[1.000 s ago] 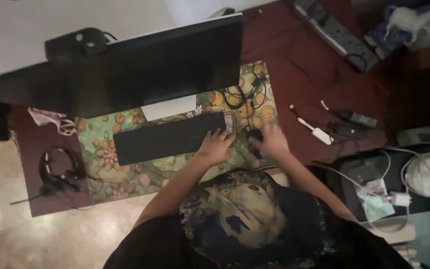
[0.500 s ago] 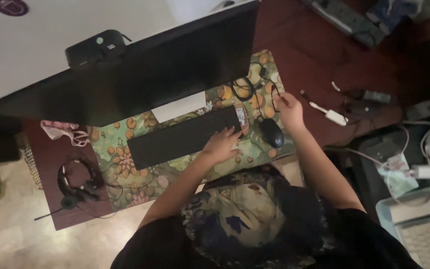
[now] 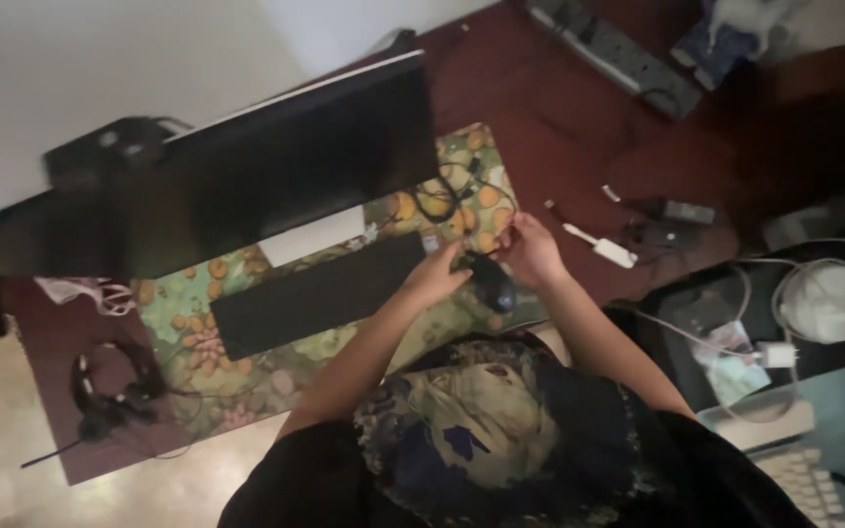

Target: The recorder organizes various computer cables and a power strip on a desk, then retrieves a laptop and places it on the workspace.

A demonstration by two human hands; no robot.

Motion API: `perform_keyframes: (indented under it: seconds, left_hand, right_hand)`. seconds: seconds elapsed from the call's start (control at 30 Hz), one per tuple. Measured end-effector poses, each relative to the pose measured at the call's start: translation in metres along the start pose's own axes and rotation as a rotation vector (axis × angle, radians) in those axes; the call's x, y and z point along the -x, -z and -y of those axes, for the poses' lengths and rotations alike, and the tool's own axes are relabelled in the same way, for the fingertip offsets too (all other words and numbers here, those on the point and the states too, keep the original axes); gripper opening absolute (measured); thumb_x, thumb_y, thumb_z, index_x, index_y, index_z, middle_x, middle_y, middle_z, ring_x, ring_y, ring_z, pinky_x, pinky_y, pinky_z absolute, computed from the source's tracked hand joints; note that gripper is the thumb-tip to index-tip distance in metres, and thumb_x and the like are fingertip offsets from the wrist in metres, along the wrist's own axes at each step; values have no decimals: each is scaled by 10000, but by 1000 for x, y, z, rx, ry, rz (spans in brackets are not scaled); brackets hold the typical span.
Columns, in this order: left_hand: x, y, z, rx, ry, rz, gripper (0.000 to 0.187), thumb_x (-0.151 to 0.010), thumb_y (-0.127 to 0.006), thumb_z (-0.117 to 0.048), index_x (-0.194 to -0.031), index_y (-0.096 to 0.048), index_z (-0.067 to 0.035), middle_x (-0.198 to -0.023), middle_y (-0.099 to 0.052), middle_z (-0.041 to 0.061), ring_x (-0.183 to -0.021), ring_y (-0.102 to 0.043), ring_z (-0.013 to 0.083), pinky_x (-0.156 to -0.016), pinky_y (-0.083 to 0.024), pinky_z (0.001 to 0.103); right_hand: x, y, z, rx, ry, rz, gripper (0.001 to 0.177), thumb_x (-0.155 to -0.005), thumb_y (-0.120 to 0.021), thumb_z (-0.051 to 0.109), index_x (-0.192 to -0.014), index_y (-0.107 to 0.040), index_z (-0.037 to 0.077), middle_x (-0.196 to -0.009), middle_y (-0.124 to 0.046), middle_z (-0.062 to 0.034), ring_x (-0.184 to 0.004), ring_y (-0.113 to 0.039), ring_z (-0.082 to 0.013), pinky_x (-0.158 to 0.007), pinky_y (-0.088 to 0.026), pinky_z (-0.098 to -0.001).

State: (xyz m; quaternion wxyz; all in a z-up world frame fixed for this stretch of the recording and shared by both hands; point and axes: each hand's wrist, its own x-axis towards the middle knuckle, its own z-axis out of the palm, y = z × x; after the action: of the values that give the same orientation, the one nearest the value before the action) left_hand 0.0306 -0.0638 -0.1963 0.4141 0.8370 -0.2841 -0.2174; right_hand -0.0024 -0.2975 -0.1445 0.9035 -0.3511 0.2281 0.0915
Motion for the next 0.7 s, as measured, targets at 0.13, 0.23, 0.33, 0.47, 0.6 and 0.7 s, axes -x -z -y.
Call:
perform_keyframes:
  seconds: [0.13, 0.23, 0.33, 0.47, 0.6, 0.7]
  left_hand:
    - [-25, 1, -50, -168, 30, 8, 715, -826, -824, -317, -1384, -520, 10, -1312, -541, 257, -1160, -550, 468, -885, -487, 558]
    - [-33, -4, -82, -361, 211, 127, 339, -864, -743, -341, -1145, -734, -154, -1155, -632, 135, -1111, -629, 343, -947, -528, 465]
    - [-48, -21, -85, -431, 115, 180, 200, -827, -733, -261, -953, -749, -107, -1191, -607, 142, -1100, -611, 379, -834, -539, 498]
    - [-58, -37, -87, -550, 106, 269, 229, -868, -684, -259, -1027, -727, -99, -1146, -621, 177, -1028, -646, 370, -849, -549, 500]
    - [-57, -47, -76, -624, 65, 289, 240, -887, -661, -294, -1024, -749, -119, -1171, -602, 204, -1116, -619, 375, -898, -545, 502]
    - [-61, -49, -76, -794, 85, 356, 394, -824, -701, -411, -1079, -733, -111, -1254, -516, 226, -1120, -542, 408, -935, -439, 599]
  right_hand:
    - [-19, 52, -2, -61, -99, -5, 235, -1084, -468, 339, -997, -548, 136, -764, -594, -49, -786, -625, -238, -677, -544, -414]
    - [-26, 88, -1, -30, -142, -35, 233, -1098, -483, 323, -1036, -587, 123, -792, -632, -64, -750, -636, -249, -641, -534, -396]
    - [-27, 102, 20, 212, -167, -142, 273, -1079, -503, 305, -1138, -648, 81, -859, -688, -77, -765, -676, -229, -609, -565, -381]
    - [-29, 130, 35, 575, -134, -282, 320, -1015, -576, 258, -1287, -643, 101, -982, -738, -51, -847, -716, -185, -610, -599, -343]
    - [-32, 140, 48, 806, -16, -265, 342, -991, -647, 204, -1321, -642, 115, -973, -713, -49, -836, -673, -174, -609, -553, -326]
    - [-34, 130, 57, 1003, 151, -186, 347, -1000, -668, 196, -1331, -652, 92, -953, -702, -77, -846, -671, -188, -681, -554, -331]
